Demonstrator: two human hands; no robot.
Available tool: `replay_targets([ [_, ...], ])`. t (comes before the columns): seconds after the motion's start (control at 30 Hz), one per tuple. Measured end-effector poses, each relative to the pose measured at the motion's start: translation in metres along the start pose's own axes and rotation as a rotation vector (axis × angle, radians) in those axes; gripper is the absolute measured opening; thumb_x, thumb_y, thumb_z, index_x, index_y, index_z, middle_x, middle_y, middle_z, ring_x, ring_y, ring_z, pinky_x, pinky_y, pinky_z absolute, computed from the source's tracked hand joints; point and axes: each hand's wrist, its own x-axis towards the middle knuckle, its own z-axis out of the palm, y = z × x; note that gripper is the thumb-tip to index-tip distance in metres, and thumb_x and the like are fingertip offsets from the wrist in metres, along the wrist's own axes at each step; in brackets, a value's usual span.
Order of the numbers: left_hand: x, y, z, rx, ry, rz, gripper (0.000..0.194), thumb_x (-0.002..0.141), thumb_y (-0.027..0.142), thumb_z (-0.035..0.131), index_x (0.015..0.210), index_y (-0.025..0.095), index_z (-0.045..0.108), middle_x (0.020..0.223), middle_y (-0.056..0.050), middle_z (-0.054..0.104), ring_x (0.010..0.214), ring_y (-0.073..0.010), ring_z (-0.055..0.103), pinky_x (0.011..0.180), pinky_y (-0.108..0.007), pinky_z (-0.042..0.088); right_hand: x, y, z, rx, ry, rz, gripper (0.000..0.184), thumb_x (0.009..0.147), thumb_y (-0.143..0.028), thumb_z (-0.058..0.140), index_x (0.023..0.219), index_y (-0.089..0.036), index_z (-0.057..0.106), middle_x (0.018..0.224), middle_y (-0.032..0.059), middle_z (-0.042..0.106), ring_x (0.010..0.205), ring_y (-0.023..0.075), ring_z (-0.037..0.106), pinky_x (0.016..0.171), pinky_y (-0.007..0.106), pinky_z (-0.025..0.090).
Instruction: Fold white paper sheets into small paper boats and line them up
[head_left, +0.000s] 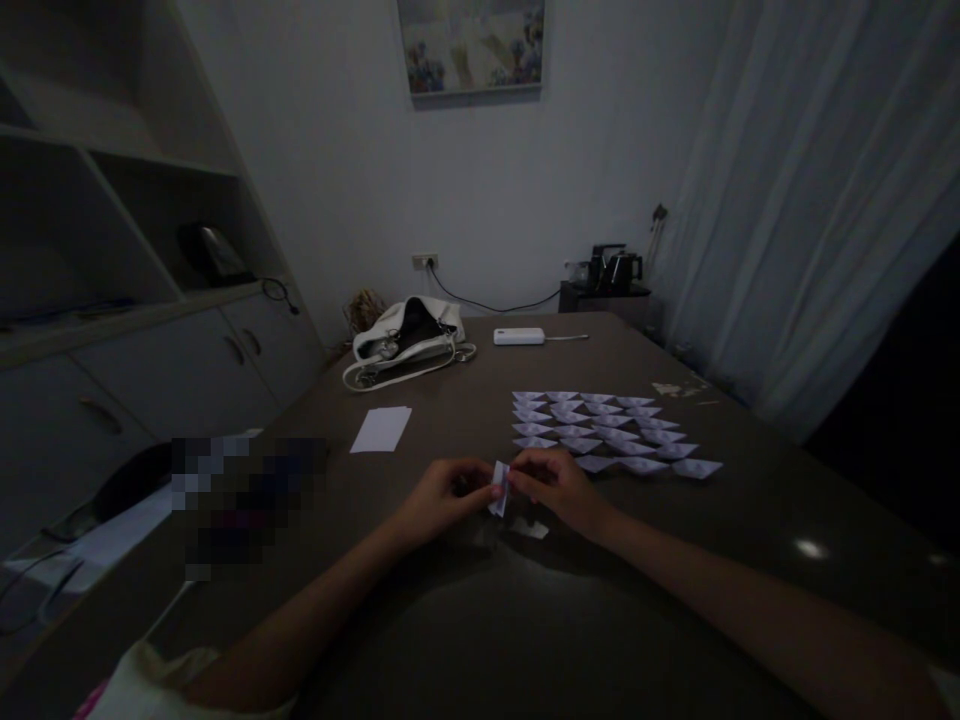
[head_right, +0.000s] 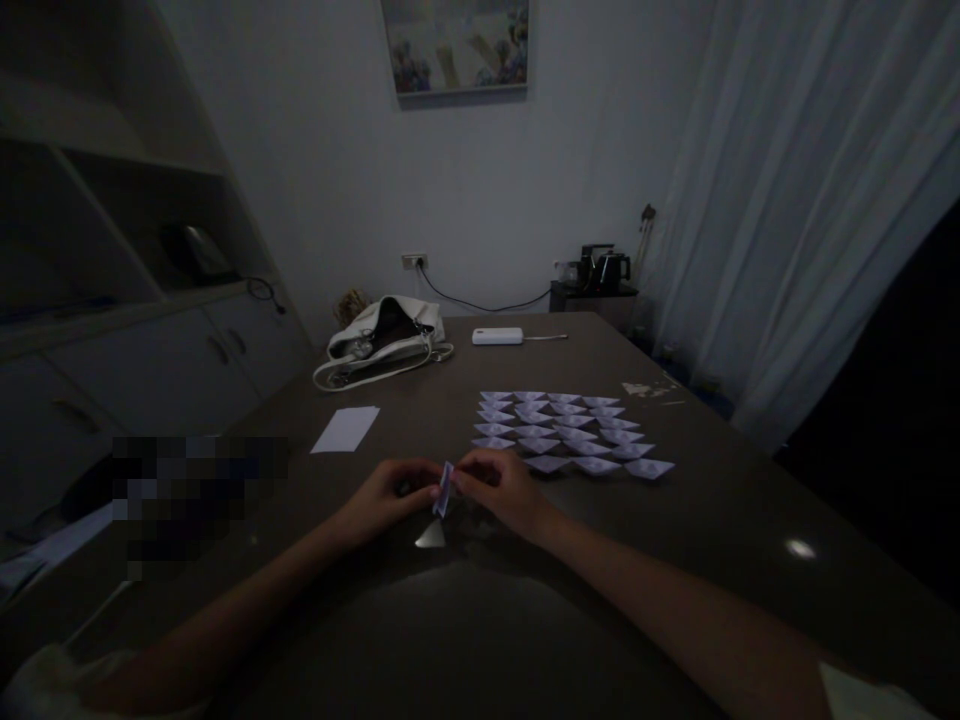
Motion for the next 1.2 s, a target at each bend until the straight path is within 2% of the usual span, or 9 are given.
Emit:
replay_targets([
  [0.27, 0.000, -0.005, 0.002, 0.054, 0.039, 0.013, 0.033, 0.087, 0.038, 0.051, 0.098, 0.011, 0.067, 0.088, -0.007, 0.070, 0.078, -0.0204, 0.062, 0.069, -0.027, 0.046, 0.000, -0.002, 0.001, 0.005, 0.039, 0.051, 0.023, 0.082, -0.038, 0.059, 0.078, -0.016, 0.062, 0.066, -0.0001, 0.056, 0.056, 0.0111, 0.051, 0.049, 0.022, 0.038],
  [0.47, -0.001, -0.011, 0.000, -0.006, 0.090, -0.035, 0.035, 0.085, 0.030, 0.045, 0.104, 0.010, 0.066, 0.098, -0.010, 0.070, 0.092, -0.0254, 0.063, 0.082, -0.035, 0.048, 0.000, 0.002, 0.002, 0.085, 0.093, 0.088, 0.017, 0.083, -0.030, 0.055, 0.093, -0.016, 0.059, 0.068, -0.0007, 0.056, 0.053, 0.0098, 0.049, 0.046, 0.020, 0.037],
  [0.6, 0.000, -0.014, 0.002, -0.065, 0.072, -0.058, 0.037, 0.085, 0.034, 0.047, 0.104, 0.009, 0.066, 0.096, -0.012, 0.071, 0.088, -0.0262, 0.064, 0.077, -0.035, 0.050, 0.000, 0.003, 0.002, 0.051, 0.107, 0.085, 0.018, 0.081, -0.025, 0.054, 0.098, -0.017, 0.057, 0.069, -0.0012, 0.056, 0.053, 0.0095, 0.049, 0.047, 0.020, 0.038],
  [0.73, 0.001, -0.010, 0.003, -0.045, 0.063, -0.071, 0.037, 0.085, 0.039, 0.052, 0.101, 0.009, 0.066, 0.092, -0.011, 0.072, 0.084, -0.0250, 0.064, 0.072, -0.032, 0.051, 0.000, 0.002, 0.002, 0.010, 0.102, 0.095, 0.019, 0.081, -0.028, 0.056, 0.098, -0.017, 0.056, 0.068, -0.0012, 0.055, 0.056, 0.0105, 0.052, 0.048, 0.020, 0.038],
  [0.93, 0.000, -0.010, 0.003, -0.080, 0.030, -0.060, 0.033, 0.084, 0.037, 0.057, 0.103, 0.011, 0.064, 0.092, -0.008, 0.070, 0.083, -0.0221, 0.064, 0.071, -0.029, 0.050, 0.001, 0.006, 0.001, -0.027, 0.092, 0.076, 0.020, 0.083, -0.030, 0.056, 0.099, -0.017, 0.056, 0.067, -0.0012, 0.054, 0.057, 0.0110, 0.052, 0.049, 0.021, 0.038],
  [1.07, 0.003, -0.013, 0.003, -0.043, 0.082, -0.020, 0.029, 0.085, 0.035, 0.055, 0.100, 0.011, 0.063, 0.088, -0.008, 0.068, 0.080, -0.0198, 0.062, 0.068, -0.027, 0.048, 0.001, 0.009, 0.001, -0.052, 0.090, 0.062, 0.018, 0.083, -0.026, 0.056, 0.099, -0.017, 0.056, 0.069, -0.0006, 0.057, 0.059, 0.0119, 0.054, 0.053, 0.023, 0.041],
  [1.2, 0.005, -0.015, 0.001, 0.093, 0.213, -0.065, 0.028, 0.084, 0.036, 0.054, 0.094, 0.012, 0.065, 0.075, -0.005, 0.065, 0.069, -0.0179, 0.059, 0.060, -0.026, 0.044, 0.000, 0.008, 0.002, -0.094, 0.067, 0.057, 0.018, 0.082, -0.022, 0.056, 0.099, -0.017, 0.056, 0.073, 0.0002, 0.059, 0.063, 0.0133, 0.056, 0.058, 0.025, 0.043],
])
